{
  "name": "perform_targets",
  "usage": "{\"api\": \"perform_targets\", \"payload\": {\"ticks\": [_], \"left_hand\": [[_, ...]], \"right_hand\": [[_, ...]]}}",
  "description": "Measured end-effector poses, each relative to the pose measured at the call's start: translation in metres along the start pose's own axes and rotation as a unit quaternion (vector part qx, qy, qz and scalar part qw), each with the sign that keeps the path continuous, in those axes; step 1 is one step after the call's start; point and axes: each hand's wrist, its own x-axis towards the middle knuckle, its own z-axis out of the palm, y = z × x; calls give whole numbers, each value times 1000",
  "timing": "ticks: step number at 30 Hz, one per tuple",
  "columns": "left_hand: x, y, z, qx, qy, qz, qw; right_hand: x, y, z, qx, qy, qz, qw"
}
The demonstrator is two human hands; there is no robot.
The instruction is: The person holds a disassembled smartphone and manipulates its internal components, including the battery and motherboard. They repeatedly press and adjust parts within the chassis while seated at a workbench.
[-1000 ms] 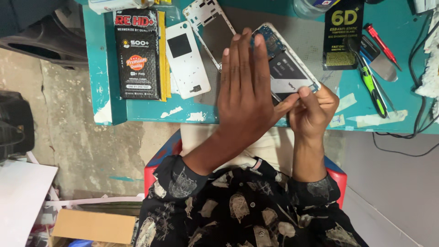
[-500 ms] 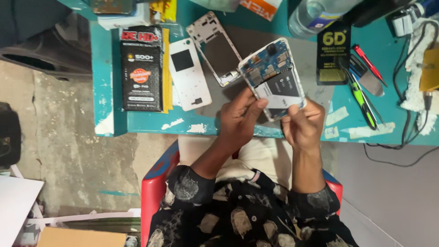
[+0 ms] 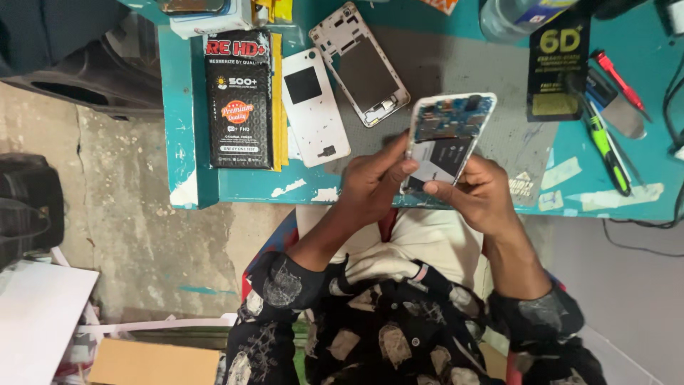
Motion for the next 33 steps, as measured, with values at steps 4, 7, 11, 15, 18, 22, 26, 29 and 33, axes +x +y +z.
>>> {"api": "perform_targets", "payload": {"ticks": [4, 7, 11, 15, 18, 22, 26, 29, 33], "left_hand": [[-8, 4, -13, 47, -67, 45, 996], [-13, 6, -13, 41, -127, -14, 991], [-13, 2, -11, 37, -110, -52, 992], [-21, -1, -7, 86, -105, -31, 990], [-17, 1, -8, 108, -106, -13, 988], [-22, 2, -5, 148, -78, 55, 984], [-25, 4, -6, 109, -93, -5, 990], [-21, 6, -8, 108, -95, 1, 990], [-21, 8, -10, 105, -107, -2, 989]], "right_hand": [[-8, -8, 4, 24, -1, 58, 998], [-12, -11, 3, -44, -19, 56, 997], [-5, -9, 6, -33, -10, 32, 999], [-10, -10, 8, -23, -2, 43, 999], [-6, -15, 9, -37, 7, 38, 999], [-10, -15, 10, -49, 8, 37, 998], [-16, -13, 11, -57, 18, 40, 997], [-14, -11, 11, -73, 11, 8, 997], [-15, -7, 9, -105, 8, -6, 994]]}}
